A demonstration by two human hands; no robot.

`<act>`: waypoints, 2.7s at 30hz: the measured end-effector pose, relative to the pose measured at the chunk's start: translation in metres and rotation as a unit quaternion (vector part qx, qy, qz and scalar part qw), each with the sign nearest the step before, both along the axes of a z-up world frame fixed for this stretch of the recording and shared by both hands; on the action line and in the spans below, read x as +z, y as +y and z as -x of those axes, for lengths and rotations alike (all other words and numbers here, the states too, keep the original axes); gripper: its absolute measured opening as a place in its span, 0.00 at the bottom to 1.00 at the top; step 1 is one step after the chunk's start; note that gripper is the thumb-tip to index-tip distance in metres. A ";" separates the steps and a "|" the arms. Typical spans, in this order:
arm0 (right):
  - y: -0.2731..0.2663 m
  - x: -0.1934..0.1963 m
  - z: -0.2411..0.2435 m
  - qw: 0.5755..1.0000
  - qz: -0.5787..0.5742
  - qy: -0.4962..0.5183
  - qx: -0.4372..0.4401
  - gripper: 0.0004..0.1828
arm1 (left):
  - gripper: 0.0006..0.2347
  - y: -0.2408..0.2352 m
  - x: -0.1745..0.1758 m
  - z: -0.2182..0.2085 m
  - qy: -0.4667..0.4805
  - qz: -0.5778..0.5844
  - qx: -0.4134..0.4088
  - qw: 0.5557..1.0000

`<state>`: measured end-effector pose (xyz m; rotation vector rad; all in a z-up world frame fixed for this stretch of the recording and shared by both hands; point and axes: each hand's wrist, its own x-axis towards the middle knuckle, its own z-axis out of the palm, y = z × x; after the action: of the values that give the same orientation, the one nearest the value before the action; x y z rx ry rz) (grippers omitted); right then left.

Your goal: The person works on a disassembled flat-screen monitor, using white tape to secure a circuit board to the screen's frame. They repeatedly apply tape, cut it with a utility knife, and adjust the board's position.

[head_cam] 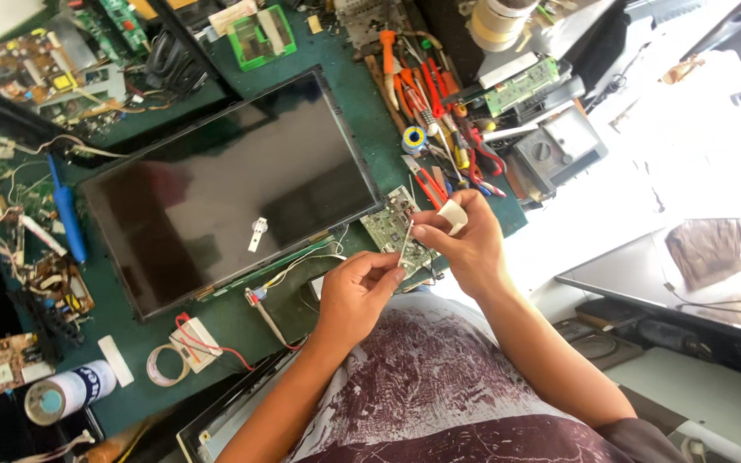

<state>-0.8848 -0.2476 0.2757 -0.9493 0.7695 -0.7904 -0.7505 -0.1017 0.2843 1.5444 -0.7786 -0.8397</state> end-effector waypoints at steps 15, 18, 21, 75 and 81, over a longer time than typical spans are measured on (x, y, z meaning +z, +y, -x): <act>0.007 -0.004 0.010 0.976 0.103 0.179 0.076 0.29 | 0.05 -0.008 -0.015 0.011 -0.079 0.011 0.051 0.995; 0.004 -0.009 0.014 0.968 0.127 0.199 0.086 0.27 | 0.05 -0.002 -0.015 0.017 -0.045 0.017 0.071 0.996; -0.018 -0.016 0.021 0.959 0.156 0.225 0.067 0.23 | 0.06 0.008 -0.012 0.007 0.043 0.036 0.100 0.993; 0.051 -0.057 -0.233 0.927 0.175 0.182 0.277 0.20 | 0.02 0.114 -0.244 -0.095 0.548 0.095 0.445 0.702; 0.064 -0.100 -0.281 0.899 0.169 0.188 0.357 0.17 | 0.04 0.113 -0.242 -0.094 0.524 0.066 0.459 0.715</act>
<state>-0.6033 -0.1833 0.1757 -1.6060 0.5434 -0.0819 -0.6569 0.0113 0.0425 0.8556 0.7343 -0.6809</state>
